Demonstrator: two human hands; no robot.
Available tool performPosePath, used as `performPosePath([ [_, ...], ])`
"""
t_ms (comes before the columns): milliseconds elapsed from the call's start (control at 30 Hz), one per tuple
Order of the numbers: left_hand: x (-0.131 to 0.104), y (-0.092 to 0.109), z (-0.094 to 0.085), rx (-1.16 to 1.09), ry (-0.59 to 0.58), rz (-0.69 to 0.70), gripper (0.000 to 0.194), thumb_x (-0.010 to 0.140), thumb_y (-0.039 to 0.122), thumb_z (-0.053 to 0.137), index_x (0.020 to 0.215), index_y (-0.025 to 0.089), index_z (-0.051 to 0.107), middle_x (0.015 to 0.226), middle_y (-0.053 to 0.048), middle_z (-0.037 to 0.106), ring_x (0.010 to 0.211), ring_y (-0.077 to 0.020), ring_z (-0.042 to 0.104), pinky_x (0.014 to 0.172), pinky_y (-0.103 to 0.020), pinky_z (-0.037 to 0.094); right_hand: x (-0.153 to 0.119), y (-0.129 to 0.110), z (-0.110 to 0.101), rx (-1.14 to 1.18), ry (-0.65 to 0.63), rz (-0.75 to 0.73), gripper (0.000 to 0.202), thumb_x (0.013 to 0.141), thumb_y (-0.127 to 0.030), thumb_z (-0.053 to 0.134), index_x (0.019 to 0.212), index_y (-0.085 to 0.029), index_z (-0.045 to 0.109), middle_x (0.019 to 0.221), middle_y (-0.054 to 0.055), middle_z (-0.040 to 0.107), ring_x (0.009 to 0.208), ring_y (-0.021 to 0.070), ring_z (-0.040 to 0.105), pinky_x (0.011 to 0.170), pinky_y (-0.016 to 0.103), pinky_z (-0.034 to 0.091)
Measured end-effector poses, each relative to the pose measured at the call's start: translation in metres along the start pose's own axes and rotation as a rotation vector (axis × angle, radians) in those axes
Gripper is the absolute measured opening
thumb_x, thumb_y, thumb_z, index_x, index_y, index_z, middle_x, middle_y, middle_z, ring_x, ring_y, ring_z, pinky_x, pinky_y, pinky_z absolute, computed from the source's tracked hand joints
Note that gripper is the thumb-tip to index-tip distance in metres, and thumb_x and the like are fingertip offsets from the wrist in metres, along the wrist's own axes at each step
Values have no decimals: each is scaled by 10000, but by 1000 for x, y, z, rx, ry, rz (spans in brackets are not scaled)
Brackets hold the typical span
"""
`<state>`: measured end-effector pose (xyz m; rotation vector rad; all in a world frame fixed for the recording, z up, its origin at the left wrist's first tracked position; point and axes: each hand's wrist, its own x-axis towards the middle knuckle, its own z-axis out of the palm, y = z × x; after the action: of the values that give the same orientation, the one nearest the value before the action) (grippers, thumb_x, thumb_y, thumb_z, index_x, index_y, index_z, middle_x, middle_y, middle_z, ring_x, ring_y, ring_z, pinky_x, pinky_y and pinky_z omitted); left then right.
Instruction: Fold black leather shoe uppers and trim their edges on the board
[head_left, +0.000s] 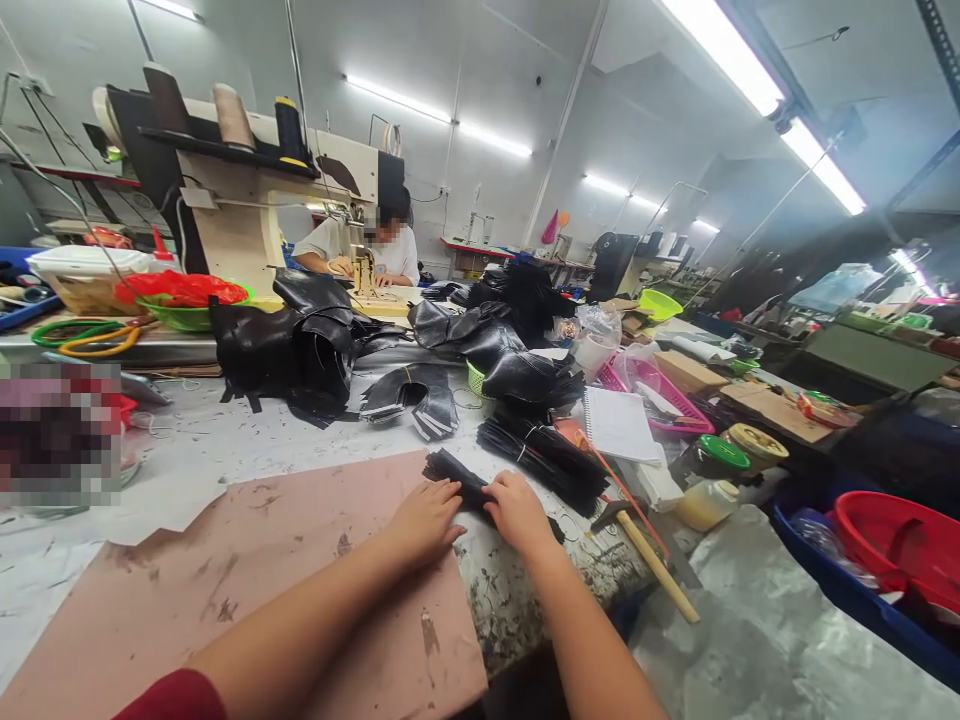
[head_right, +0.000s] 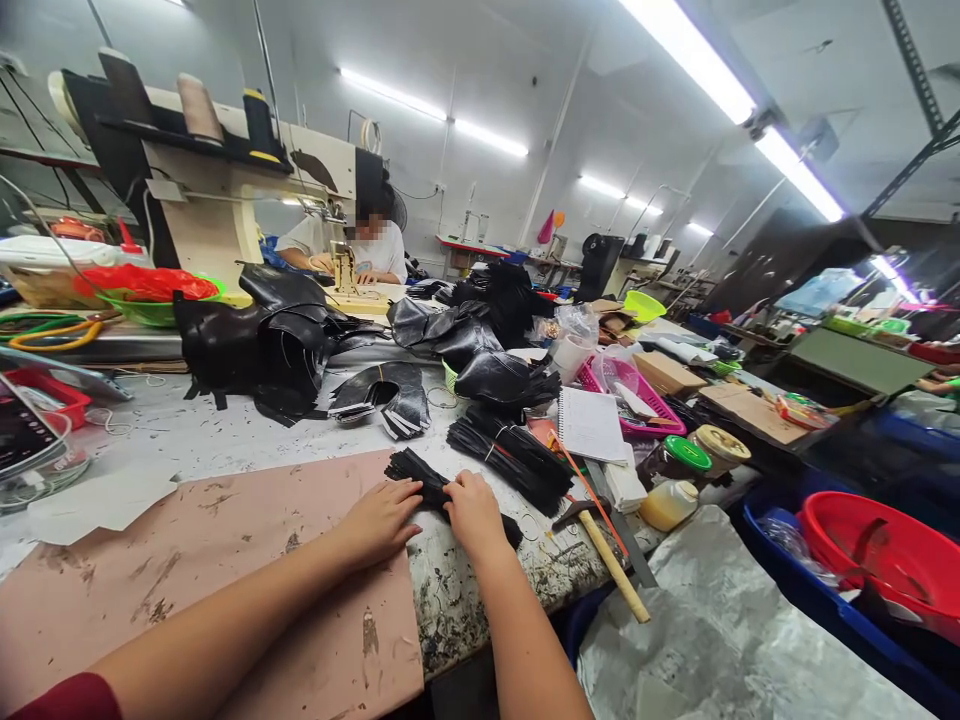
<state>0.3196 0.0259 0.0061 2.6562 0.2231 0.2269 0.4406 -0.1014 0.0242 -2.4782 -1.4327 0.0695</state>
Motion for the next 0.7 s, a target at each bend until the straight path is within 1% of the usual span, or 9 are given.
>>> performPosePath([
  [133, 0, 0, 1, 118, 25, 28, 281, 749, 256, 580, 1015, 169, 598, 1227, -146, 521, 1165, -294, 433, 990, -442, 278, 6, 6, 0, -50, -75, -61, 224, 819, -128, 484, 960, -192, 645, 929, 74, 634, 904, 201, 557, 790, 279, 405],
  [233, 0, 2, -2, 199, 34, 38, 219, 758, 283, 579, 902, 129, 634, 1161, -172, 536, 1137, -321, 431, 976, -477, 251, 9, 7, -4, -76, -98, -81, 250, 853, -128, 419, 942, -168, 649, 920, 88, 646, 892, 197, 572, 767, 270, 401],
  [333, 3, 4, -6, 259, 39, 47, 178, 769, 293, 567, 793, 134, 642, 1072, -154, 565, 1051, -306, 468, 927, -465, 282, 10, 5, -7, -92, -97, -79, 260, 866, -142, 387, 914, -158, 641, 920, 96, 649, 880, 202, 578, 740, 275, 397],
  [467, 12, 10, -11, 312, 69, 59, 136, 795, 197, 505, 831, 133, 618, 972, -141, 575, 948, -279, 486, 817, -417, 330, 11, 1, -6, -98, -71, -31, 275, 877, -155, 335, 910, -139, 607, 909, 112, 647, 837, 211, 582, 704, 290, 388],
  [567, 18, 16, -9, 323, 38, 147, 132, 809, 194, 480, 820, 160, 608, 905, -112, 584, 881, -246, 492, 757, -372, 334, 12, -1, -3, -83, -56, 4, 268, 866, -141, 320, 886, -131, 587, 899, 123, 639, 824, 212, 573, 705, 295, 378],
  [633, 20, 21, -4, 324, 4, 205, 135, 816, 202, 475, 809, 169, 606, 862, -97, 588, 836, -228, 495, 724, -354, 333, 12, 0, -3, -52, -51, 6, 241, 848, -142, 340, 845, -139, 581, 884, 112, 634, 821, 205, 565, 713, 291, 374],
  [700, 19, 24, 1, 331, -6, 224, 143, 817, 208, 477, 861, 155, 602, 881, -107, 585, 834, -234, 491, 709, -356, 330, 13, 3, -4, -5, -51, -6, 158, 801, -148, 418, 826, -152, 574, 871, 89, 629, 818, 193, 558, 713, 274, 372],
])
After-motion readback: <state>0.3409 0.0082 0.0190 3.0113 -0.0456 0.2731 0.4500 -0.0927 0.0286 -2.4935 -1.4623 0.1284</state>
